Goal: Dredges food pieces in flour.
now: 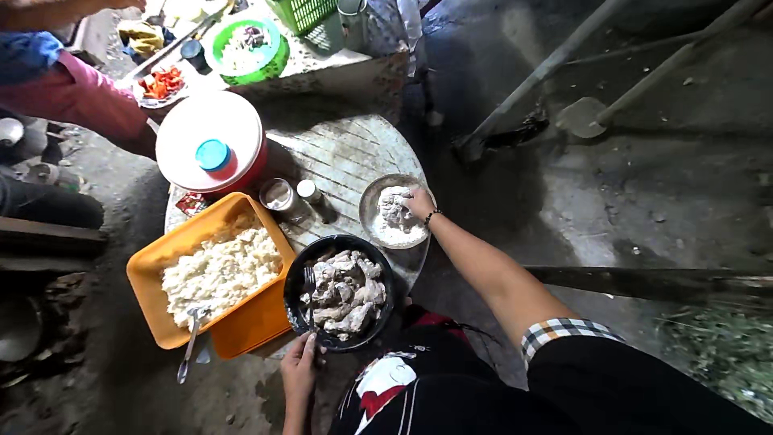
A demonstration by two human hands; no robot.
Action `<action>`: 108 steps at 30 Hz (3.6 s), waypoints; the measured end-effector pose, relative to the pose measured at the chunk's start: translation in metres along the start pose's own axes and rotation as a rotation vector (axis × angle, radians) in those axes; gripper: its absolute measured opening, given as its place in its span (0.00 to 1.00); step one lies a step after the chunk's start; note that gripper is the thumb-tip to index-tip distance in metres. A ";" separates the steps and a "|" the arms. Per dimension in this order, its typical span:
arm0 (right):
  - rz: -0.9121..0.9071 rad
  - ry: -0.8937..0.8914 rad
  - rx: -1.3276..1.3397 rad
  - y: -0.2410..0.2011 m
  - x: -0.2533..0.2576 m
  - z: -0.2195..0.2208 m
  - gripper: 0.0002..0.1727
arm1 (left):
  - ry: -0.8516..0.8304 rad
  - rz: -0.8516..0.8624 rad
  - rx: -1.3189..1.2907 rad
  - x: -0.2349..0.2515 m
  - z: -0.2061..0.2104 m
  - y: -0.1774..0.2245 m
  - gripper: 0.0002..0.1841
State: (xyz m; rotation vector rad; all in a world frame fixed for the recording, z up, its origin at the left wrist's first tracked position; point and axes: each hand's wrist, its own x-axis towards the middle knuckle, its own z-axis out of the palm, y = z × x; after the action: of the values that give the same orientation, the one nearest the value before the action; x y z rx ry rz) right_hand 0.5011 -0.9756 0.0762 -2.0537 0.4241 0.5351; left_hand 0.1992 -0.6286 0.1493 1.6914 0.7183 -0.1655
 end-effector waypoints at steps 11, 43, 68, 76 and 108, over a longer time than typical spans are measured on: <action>0.004 -0.005 -0.299 0.000 -0.004 0.025 0.26 | -0.001 0.016 -0.001 0.001 -0.006 -0.001 0.12; -0.275 -0.382 -1.032 -0.112 0.052 -0.007 0.12 | 0.027 0.021 -0.044 -0.010 -0.006 -0.005 0.12; -0.366 -0.042 -0.637 -0.066 0.035 -0.019 0.19 | 0.021 -0.007 -0.004 -0.007 -0.004 -0.002 0.12; -0.358 -0.065 -0.701 -0.053 0.036 -0.020 0.19 | 0.023 -0.027 -0.005 -0.005 -0.006 -0.004 0.13; -0.411 0.025 -0.237 -0.035 -0.068 -0.020 0.13 | -0.066 -0.060 -0.137 -0.015 0.017 -0.014 0.15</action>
State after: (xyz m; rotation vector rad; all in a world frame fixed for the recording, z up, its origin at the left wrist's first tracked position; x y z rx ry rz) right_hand 0.4651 -0.9697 0.1456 -2.2954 -0.0561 0.3199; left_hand 0.1845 -0.6492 0.1407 1.5284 0.7152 -0.2085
